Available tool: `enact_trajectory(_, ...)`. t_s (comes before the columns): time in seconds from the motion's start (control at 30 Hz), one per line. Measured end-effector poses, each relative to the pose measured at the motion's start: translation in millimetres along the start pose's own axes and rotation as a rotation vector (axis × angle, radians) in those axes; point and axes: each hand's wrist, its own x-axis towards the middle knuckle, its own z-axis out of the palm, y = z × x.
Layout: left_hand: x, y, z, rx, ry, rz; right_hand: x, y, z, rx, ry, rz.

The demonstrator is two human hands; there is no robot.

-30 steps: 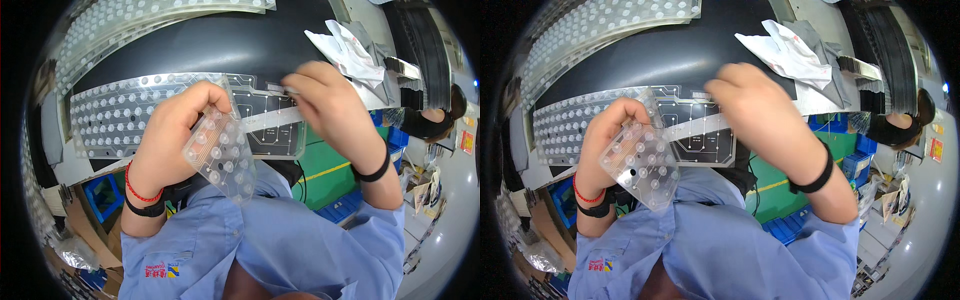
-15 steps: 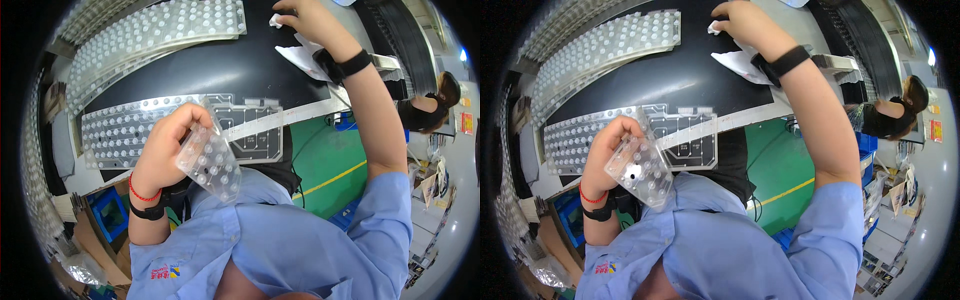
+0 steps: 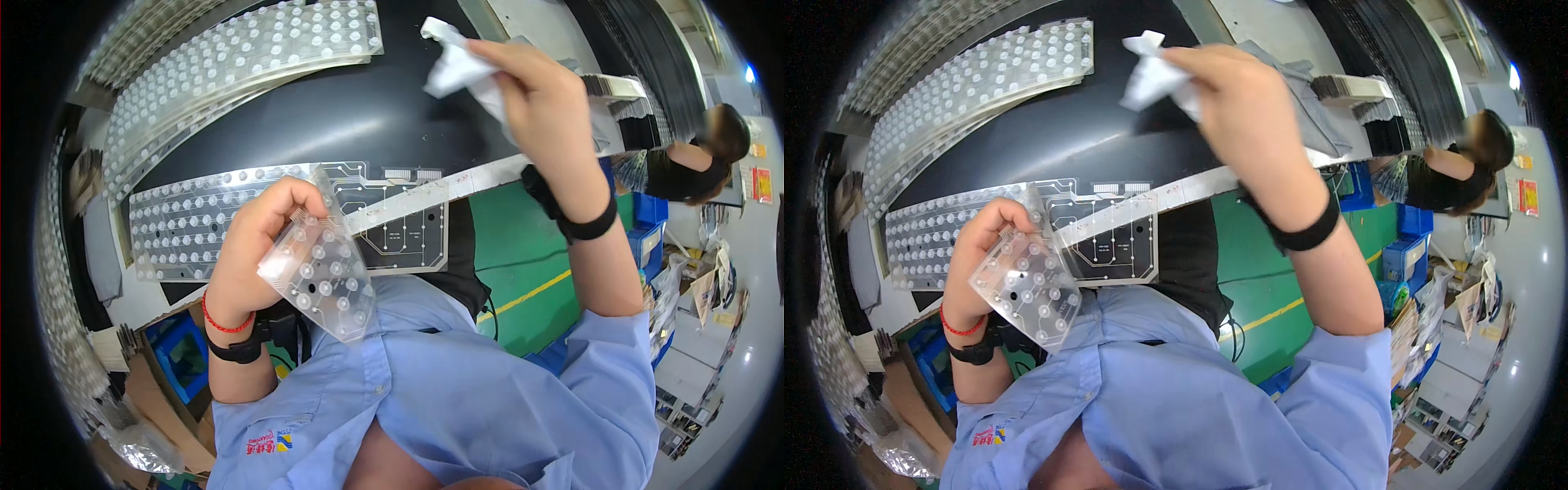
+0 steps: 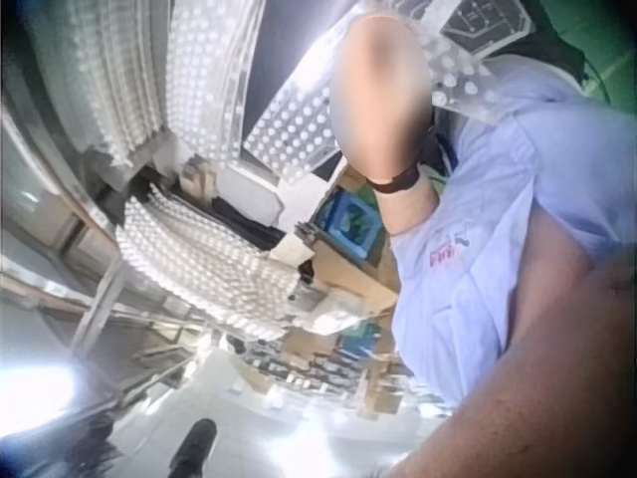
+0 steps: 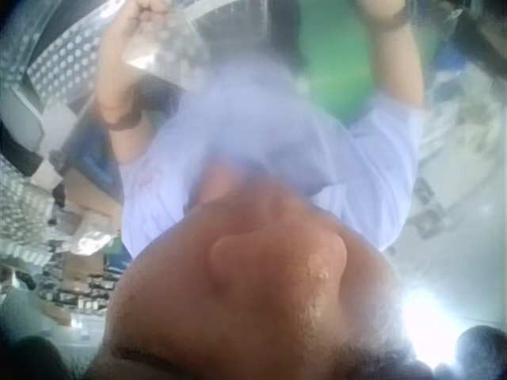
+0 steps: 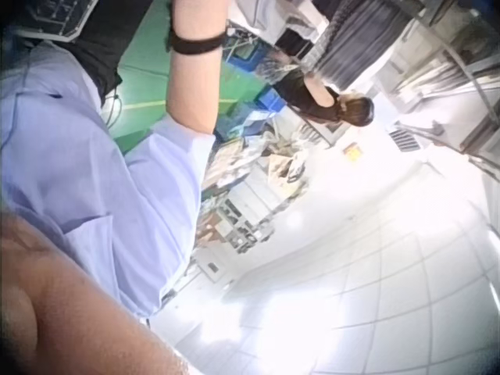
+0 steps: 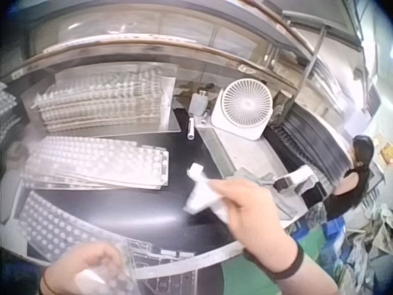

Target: Cleaning translucent electronic membrane or keypad components using a cloth and cleaning solution.

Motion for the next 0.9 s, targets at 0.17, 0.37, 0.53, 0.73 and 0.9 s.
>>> enact_trajectory(0.17, 0.4, -0.1, -1.7, -0.064, -0.019, -0.025, -31.9, -18.0, 18.9, -0.029, -0.36, -0.327)
enact_trajectory(0.37, -0.9, -1.2, 2.9, -0.045, -0.01, -0.023, -95.9, 8.6, -132.4, -0.264, -0.884, 0.245)
enact_trajectory(0.53, 1.8, 1.1, 2.1, -0.065, -0.002, -0.023, -44.2, -41.4, -20.9, 0.046, -0.127, -0.088)
enact_trajectory(0.73, -0.8, -2.0, -0.6, -0.103, 0.024, -0.032, -89.8, -26.9, -10.8, 0.156, -0.416, -0.121)
enact_trajectory(0.9, -0.9, 0.4, 5.4, -0.083, 0.024, -0.024, -86.6, 20.5, -121.1, -0.185, -0.412, 0.255)
